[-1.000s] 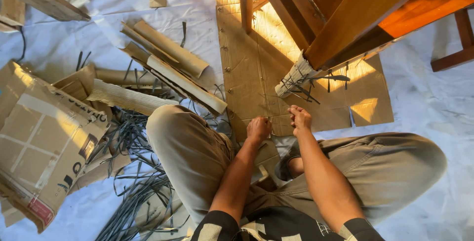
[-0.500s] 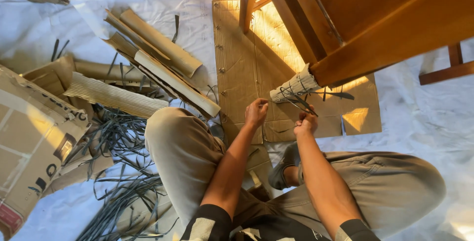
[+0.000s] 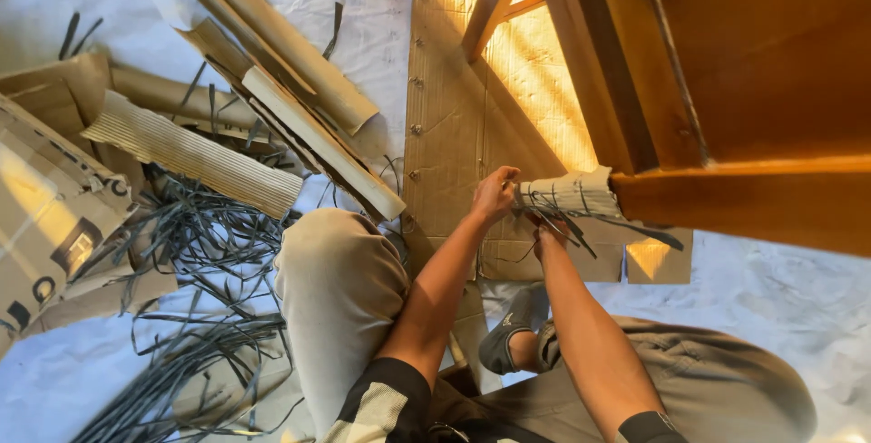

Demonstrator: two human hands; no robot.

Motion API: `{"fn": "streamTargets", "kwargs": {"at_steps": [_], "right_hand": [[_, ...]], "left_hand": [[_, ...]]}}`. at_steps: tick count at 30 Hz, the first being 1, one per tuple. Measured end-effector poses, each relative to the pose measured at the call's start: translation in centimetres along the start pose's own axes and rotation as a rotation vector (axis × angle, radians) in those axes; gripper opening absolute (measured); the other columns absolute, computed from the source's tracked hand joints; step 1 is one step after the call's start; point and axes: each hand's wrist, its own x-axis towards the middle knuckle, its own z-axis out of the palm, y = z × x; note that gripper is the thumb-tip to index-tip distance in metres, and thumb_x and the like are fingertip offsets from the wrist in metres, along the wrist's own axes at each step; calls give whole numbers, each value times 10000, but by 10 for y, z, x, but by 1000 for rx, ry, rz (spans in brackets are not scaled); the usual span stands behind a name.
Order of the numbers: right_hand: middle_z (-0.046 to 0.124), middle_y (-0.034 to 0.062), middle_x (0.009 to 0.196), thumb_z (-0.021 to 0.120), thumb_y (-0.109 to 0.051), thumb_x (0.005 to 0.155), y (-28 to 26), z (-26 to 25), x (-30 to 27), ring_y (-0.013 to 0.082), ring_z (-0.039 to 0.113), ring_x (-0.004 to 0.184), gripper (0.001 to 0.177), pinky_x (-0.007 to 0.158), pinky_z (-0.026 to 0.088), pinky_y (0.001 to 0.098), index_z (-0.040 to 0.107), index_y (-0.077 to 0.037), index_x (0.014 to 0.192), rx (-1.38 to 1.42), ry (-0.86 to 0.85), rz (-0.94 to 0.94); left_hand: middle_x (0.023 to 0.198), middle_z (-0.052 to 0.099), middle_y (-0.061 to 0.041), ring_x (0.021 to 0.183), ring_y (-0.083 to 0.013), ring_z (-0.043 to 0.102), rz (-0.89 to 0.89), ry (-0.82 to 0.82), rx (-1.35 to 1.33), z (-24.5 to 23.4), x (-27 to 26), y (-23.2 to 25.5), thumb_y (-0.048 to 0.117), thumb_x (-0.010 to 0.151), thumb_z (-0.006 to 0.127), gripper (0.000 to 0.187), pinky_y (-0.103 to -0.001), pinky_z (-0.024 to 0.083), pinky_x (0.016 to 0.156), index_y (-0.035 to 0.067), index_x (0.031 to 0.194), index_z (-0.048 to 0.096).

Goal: Wrapping the legs of a wooden chair with cardboard strips and securing them with wire ties.

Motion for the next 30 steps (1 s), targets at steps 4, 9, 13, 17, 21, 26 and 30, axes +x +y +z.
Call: {"fn": "streamTargets", "kwargs": {"at_steps": [4,9,13,17,21,26,30], "right_hand": [[705,88,967,651,-39,949,-3,-4,27,238,696,794,100,683,645,399,672,-47,1046,-53,-37,25],[705,87,950,662,-63,943,-1,-6,62,244,695,777,103,655,631,390,672,-47,1044,-116,-77,67],[705,87,941,667,-76,940,2,-29,70,247,694,769,107,641,624,385,672,-46,1043,-160,-91,94],[706,86,929,675,-94,935,4,-42,82,252,694,757,117,621,614,379,672,-46,1041,-188,-101,124],[706,86,916,683,-113,930,5,-52,95,256,693,744,129,600,603,372,672,-46,1039,-204,-110,155],[706,86,903,691,-131,925,15,-48,105,261,693,732,143,579,593,365,671,-45,1037,-203,-113,178],[706,85,890,699,-150,920,21,-55,108,265,692,720,159,559,582,358,671,-45,1035,-206,-124,200]], "left_hand": [[1301,705,-123,1273,-368,620,45,-68,-4,16,34,-18,177,992,541,374,-532,488,1081,218,1352,635],[1306,715,-29,1281,-341,616,-13,-179,50,-11,16,44,138,991,477,335,-478,500,1085,283,1084,765],[1410,647,22,1325,-317,588,-13,-179,42,13,49,5,183,984,538,302,-465,495,1093,340,1054,787],[1470,609,-21,1370,-365,536,-42,-303,-60,-4,42,28,105,998,467,393,-504,443,1149,295,1091,797],[1356,692,21,1313,-334,597,-51,-391,-15,-12,41,29,132,971,429,424,-489,476,1119,309,1130,780],[1227,744,8,1220,-320,651,6,-350,149,10,71,-19,210,955,465,366,-476,515,1073,345,1099,773],[1095,775,-24,1116,-322,704,103,-274,273,8,72,-24,215,952,499,312,-478,546,1010,308,1046,780]]}}
